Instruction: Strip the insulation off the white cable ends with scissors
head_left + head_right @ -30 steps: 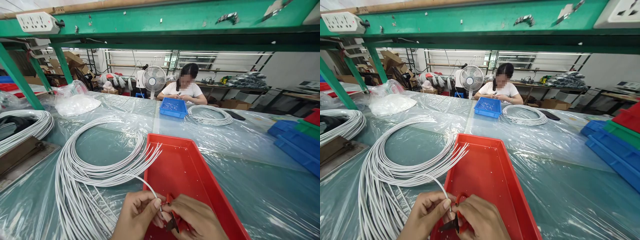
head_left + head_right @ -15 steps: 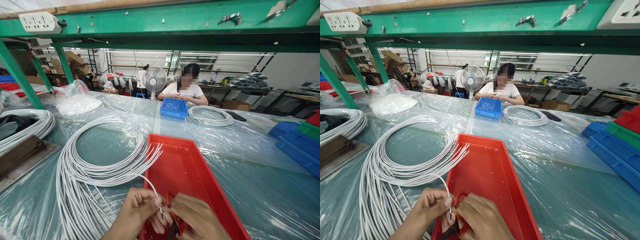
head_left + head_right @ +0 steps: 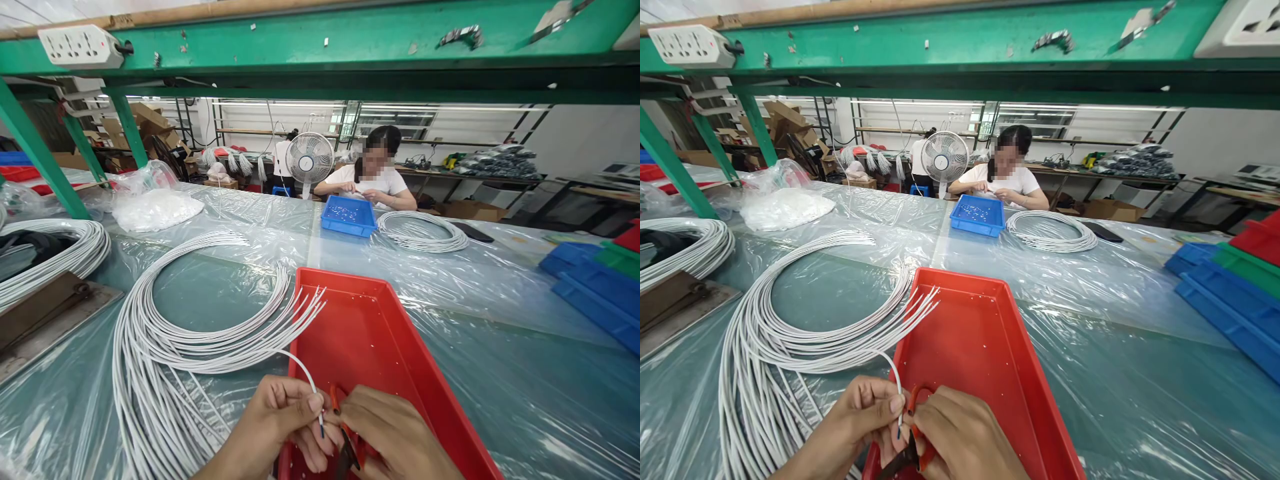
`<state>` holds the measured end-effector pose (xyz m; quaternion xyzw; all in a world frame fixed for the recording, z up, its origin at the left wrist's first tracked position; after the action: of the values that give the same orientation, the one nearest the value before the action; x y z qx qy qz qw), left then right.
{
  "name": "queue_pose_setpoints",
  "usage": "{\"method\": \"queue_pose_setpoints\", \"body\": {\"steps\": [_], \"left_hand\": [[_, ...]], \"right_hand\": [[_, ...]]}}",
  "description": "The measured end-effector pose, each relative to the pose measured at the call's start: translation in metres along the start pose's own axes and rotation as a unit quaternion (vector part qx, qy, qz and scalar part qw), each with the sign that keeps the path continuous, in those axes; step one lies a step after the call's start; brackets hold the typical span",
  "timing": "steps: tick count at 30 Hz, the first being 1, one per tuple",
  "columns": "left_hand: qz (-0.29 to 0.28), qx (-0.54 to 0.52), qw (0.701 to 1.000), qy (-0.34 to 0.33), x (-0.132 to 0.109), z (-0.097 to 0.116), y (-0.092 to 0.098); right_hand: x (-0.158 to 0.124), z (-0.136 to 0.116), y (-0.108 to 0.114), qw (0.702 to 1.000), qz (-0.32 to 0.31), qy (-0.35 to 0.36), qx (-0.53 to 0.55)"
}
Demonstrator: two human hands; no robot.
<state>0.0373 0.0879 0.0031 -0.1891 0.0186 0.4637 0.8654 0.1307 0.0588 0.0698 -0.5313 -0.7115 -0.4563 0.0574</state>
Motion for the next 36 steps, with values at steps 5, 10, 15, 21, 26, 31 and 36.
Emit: {"method": "queue_pose_setpoints", "body": {"steps": [5, 10, 15, 21, 26, 31, 36], "left_hand": [[0.000, -0.068, 0.997, 0.032, 0.001, -0.004, 0.000], [0.004, -0.089, 0.995, 0.045, 0.001, -0.006, 0.000], [-0.012, -0.077, 0.996, 0.044, 0.001, -0.008, 0.000], [-0.009, -0.100, 0.993, 0.059, 0.001, -0.010, -0.001], [0.000, -0.090, 0.994, 0.068, 0.001, -0.009, -0.001], [0.013, -0.084, 0.994, 0.071, 0.001, -0.011, 0.001], [0.002, -0.083, 0.993, 0.082, 0.003, -0.016, 0.001]], "right_hand": [[0.001, -0.017, 0.004, 0.990, 0.045, 0.097, -0.091], [-0.002, -0.015, 0.003, 0.990, 0.059, 0.112, -0.062], [-0.005, -0.003, 0.005, 0.996, 0.047, 0.067, 0.021], [-0.002, -0.003, -0.001, 0.998, -0.002, 0.052, 0.047], [0.000, -0.008, -0.001, 0.998, 0.011, 0.056, -0.028], [-0.005, -0.007, 0.008, 0.991, 0.085, 0.083, -0.061], [-0.014, -0.002, 0.011, 0.993, 0.093, 0.066, 0.010]]}}
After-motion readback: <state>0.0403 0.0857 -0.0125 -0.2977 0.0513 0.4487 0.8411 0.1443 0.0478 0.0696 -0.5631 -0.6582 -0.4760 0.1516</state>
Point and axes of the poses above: each hand's wrist, its own x-axis towards the middle knuckle, its own y-axis out of the back of the hand, z = x × y, the point moved 7 cm from there along x, towards the middle knuckle, and after that the axes turned 14 degrees about x, right-handed, at the moved point
